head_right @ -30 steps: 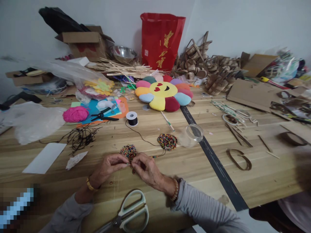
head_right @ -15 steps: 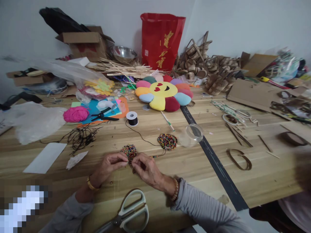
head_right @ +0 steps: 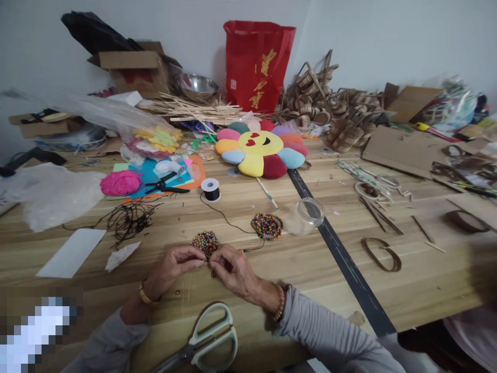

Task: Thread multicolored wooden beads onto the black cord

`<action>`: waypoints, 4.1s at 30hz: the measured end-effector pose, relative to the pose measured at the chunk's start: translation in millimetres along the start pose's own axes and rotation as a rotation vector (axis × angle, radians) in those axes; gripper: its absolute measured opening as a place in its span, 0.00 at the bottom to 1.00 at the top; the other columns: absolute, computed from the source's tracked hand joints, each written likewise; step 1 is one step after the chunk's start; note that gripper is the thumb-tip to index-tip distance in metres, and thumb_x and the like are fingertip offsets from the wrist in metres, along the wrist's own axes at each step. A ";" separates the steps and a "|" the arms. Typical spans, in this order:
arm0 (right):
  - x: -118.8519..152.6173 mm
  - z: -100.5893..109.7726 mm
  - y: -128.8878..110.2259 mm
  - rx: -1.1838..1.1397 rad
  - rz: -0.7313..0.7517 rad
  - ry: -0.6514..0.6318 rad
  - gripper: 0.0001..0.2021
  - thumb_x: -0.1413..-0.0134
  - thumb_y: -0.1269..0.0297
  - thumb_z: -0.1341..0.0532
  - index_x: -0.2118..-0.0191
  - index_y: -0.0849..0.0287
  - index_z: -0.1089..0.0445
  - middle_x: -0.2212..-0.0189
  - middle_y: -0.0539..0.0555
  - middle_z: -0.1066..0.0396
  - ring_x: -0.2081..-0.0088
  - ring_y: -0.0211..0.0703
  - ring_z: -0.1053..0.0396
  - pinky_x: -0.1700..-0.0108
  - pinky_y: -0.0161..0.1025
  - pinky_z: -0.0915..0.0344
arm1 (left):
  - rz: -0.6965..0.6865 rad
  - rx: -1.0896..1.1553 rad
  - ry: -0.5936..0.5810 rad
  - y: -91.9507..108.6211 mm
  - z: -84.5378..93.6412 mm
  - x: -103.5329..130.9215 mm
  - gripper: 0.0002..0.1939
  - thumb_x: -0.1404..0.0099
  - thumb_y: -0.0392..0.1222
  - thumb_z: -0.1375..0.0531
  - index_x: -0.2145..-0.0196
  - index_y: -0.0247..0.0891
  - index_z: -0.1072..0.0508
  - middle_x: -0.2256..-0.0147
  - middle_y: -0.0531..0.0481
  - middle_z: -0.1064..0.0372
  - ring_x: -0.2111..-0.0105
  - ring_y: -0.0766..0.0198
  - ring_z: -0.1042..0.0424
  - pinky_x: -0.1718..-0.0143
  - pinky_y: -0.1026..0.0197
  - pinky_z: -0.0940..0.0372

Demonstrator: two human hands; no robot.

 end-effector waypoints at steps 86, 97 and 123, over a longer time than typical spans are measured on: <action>9.7 -6.4 13.9 -0.182 -0.212 -0.139 0.08 0.43 0.61 0.41 0.70 0.60 0.33 0.76 0.50 0.35 0.74 0.35 0.39 0.73 0.32 0.42 | -0.314 -0.976 -0.175 4.8 7.5 48.8 0.07 0.37 0.30 0.44 0.69 0.34 0.27 0.66 0.48 0.32 0.66 0.64 0.32 0.63 0.64 0.38; 10.5 -7.4 18.6 -0.160 -0.231 -0.149 0.10 0.42 0.59 0.41 0.69 0.60 0.33 0.75 0.51 0.33 0.73 0.37 0.36 0.70 0.33 0.40 | -0.375 -1.558 0.105 -6.1 -9.5 73.7 0.10 0.35 0.46 0.44 0.67 0.35 0.34 0.67 0.45 0.36 0.63 0.53 0.37 0.62 0.52 0.39; 9.7 -6.7 19.5 -0.236 -0.268 -0.146 0.12 0.43 0.56 0.41 0.69 0.61 0.34 0.76 0.52 0.33 0.74 0.37 0.37 0.71 0.34 0.40 | -0.072 -0.405 0.561 28.9 84.2 97.5 0.11 0.40 0.47 0.42 0.73 0.37 0.29 0.75 0.52 0.31 0.70 0.62 0.32 0.65 0.61 0.37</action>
Point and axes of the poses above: each hand's wrist, its own x-axis away from the middle knuckle, its own z-axis out of the back of the hand, y = z × x, the point moved 5 cm from there along -x, towards the middle knuckle
